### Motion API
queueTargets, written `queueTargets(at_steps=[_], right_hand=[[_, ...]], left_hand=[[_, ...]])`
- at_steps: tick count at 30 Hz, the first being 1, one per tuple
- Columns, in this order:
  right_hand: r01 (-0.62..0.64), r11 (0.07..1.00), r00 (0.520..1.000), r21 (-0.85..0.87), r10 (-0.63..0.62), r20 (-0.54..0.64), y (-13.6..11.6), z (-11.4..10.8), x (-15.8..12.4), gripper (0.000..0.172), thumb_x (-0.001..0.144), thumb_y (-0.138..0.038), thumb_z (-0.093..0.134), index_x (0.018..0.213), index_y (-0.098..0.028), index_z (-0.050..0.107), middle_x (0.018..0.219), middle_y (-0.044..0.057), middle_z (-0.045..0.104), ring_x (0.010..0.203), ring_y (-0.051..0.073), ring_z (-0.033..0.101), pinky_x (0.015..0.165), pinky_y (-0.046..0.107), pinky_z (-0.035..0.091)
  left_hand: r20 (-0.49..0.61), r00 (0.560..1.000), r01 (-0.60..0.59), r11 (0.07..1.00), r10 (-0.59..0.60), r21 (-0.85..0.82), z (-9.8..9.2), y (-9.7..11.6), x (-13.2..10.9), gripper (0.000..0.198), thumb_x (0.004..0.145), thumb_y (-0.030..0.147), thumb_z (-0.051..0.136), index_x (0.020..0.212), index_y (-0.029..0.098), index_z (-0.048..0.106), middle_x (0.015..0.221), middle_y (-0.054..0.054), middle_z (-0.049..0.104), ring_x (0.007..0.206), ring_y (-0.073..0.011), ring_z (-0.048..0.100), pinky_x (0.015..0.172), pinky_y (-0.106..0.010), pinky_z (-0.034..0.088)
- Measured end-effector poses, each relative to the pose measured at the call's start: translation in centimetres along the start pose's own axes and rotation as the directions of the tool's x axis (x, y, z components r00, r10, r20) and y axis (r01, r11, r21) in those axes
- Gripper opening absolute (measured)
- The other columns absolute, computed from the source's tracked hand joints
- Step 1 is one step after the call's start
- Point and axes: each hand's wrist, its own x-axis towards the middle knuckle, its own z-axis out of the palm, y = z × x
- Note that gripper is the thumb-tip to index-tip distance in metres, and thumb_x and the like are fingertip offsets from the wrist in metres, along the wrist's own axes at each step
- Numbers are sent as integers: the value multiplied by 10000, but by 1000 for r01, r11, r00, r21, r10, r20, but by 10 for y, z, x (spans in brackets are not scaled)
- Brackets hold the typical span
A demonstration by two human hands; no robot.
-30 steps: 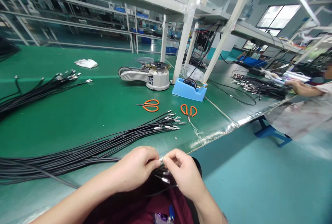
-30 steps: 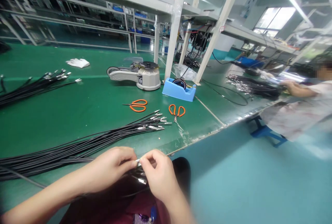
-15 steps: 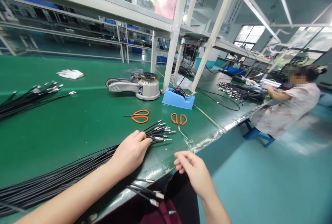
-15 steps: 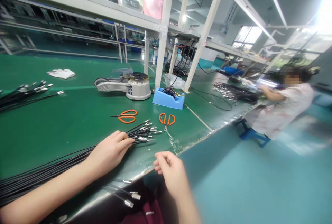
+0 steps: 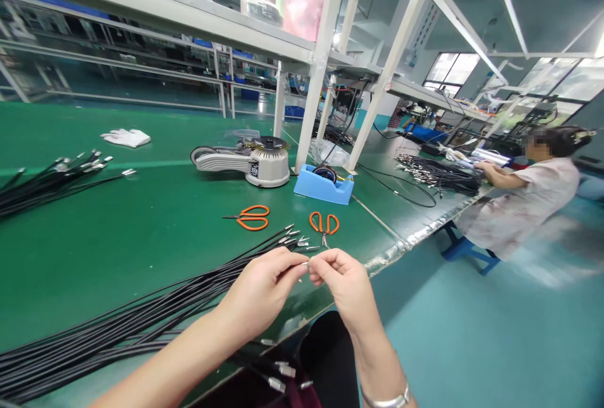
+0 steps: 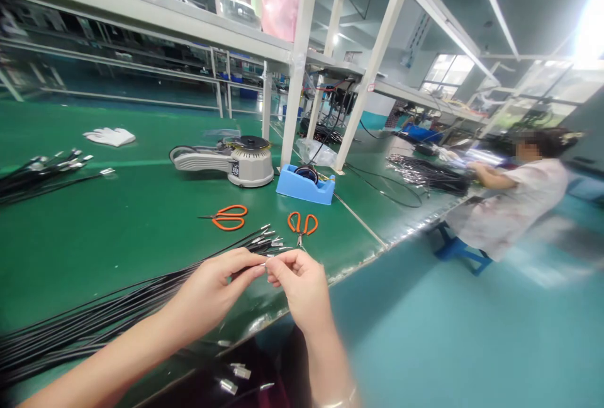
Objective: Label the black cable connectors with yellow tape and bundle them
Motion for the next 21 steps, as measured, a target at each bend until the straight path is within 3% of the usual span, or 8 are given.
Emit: queueTargets(at_steps=[3,5,8,12,16,18,21], right_hand=[[-7,1000,999,-17,7,-45,-1,-2,0,238,715,-371,736,703,-146,659,620,13,660,583,131,607,582,258,511],[-37,999,997,-14,36,-74,1,-3,2,268,697,-394,748,697,-143,653,618,16,661,574,132,607,568,256,506],[-74,997,994,8,75,-78,5,-1,5,306,677,-422,762,673,-140,643,600,15,653,551,125,598,551,248,495],[-65,998,997,27,66,-38,4,5,4,336,676,-445,766,646,-142,624,570,-1,631,520,105,568,531,226,464],[-62,997,994,52,57,93,-4,6,16,370,708,-485,736,654,-128,652,566,9,631,518,101,565,526,216,447],[-67,992,994,110,57,94,-9,7,37,388,722,-502,717,687,-117,682,596,25,651,526,102,576,513,209,439],[-108,978,994,181,112,-10,-16,19,86,293,683,-386,779,750,-111,703,672,33,685,550,93,586,504,186,441]], left_hand=[[17,993,121,991,-121,-60,-3,-3,3,248,864,352,467,779,194,638,742,2,642,721,-162,573,681,-260,436],[98,970,230,969,-221,-88,-8,-9,2,263,842,389,481,716,183,587,650,18,591,638,-157,539,608,-259,423],[160,953,273,957,-256,-95,-13,-14,1,264,840,401,484,745,177,588,666,12,600,640,-164,545,607,-268,437],[7,995,99,990,-99,-98,-6,-11,0,217,855,316,516,994,223,654,936,-18,681,865,-183,604,794,-281,465],[-83,997,-5,997,-1,-75,6,-19,-4,246,914,307,451,934,275,694,832,-23,667,790,-172,616,732,-260,487],[-143,989,-47,996,36,-75,9,-29,-6,243,921,334,447,964,285,681,844,-35,663,780,-175,625,722,-256,505],[-214,966,-155,987,141,-48,14,-44,-9,232,922,338,455,1014,286,661,861,-55,667,794,-179,640,726,-249,524]])
